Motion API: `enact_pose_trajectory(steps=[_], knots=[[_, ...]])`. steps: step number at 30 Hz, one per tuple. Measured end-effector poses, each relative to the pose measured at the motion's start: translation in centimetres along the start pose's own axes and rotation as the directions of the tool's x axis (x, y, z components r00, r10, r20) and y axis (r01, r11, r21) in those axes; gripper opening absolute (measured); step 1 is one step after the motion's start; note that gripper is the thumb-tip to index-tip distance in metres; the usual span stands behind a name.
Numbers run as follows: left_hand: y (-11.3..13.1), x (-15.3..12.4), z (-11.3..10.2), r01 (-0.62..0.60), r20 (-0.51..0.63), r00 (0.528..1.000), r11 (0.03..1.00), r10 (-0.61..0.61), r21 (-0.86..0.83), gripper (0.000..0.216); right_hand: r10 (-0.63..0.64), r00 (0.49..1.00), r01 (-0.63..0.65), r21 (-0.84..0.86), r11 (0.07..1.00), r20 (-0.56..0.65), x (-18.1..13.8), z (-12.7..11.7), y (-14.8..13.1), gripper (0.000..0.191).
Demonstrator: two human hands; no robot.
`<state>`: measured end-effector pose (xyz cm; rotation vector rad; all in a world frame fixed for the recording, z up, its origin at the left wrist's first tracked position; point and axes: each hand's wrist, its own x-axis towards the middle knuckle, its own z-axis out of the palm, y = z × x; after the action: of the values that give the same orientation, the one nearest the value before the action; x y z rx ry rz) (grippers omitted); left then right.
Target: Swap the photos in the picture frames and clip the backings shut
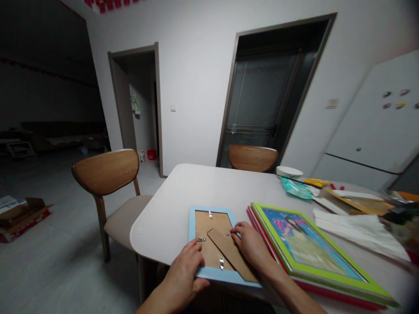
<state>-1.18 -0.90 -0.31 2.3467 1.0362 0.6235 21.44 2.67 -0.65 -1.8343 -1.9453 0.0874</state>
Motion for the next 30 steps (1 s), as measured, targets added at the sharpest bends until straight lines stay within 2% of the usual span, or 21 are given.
enact_pose_trajectory(steps=[5, 8, 12, 16, 26, 30], knots=[[0.0, 0.2, -0.3, 0.004, 0.002, 1.0, 1.0, -0.004, -0.014, 0.022, 0.007, 1.0, -0.006, -0.119, 0.993, 0.007, 0.3, -0.1, -0.2, 0.028], [-0.1, 0.1, 0.2, 0.026, -0.041, 0.999, 0.999, -0.027, -0.018, 0.024, 0.01, 1.0, -0.007, -0.126, 0.992, 0.024, 0.5, -0.1, -0.1, 0.026], [-0.1, 0.0, 1.0, 0.077, -0.108, 0.991, 0.997, -0.076, -0.002, 0.04, -0.076, 0.996, 0.079, -0.061, 0.995, 0.052, 0.5, -0.1, 0.1, 0.028], [-0.1, 0.1, 1.3, 0.102, -0.132, 0.986, 0.995, -0.098, 0.023, 0.054, -0.074, 0.995, 0.078, -0.051, 0.996, 0.071, 0.3, -0.2, 0.2, 0.026], [-0.2, -0.1, 1.1, 0.101, -0.115, 0.988, 0.995, -0.099, 0.017, 0.053, -0.049, 0.996, 0.05, -0.016, 0.999, 0.078, -0.3, -0.4, 0.1, 0.025], [-0.2, 0.1, 0.8, 0.069, -0.132, 0.989, 0.998, -0.067, 0.009, 0.047, -0.084, 0.995, 0.088, -0.086, 0.992, 0.055, -0.4, -0.7, 0.2, 0.027]])
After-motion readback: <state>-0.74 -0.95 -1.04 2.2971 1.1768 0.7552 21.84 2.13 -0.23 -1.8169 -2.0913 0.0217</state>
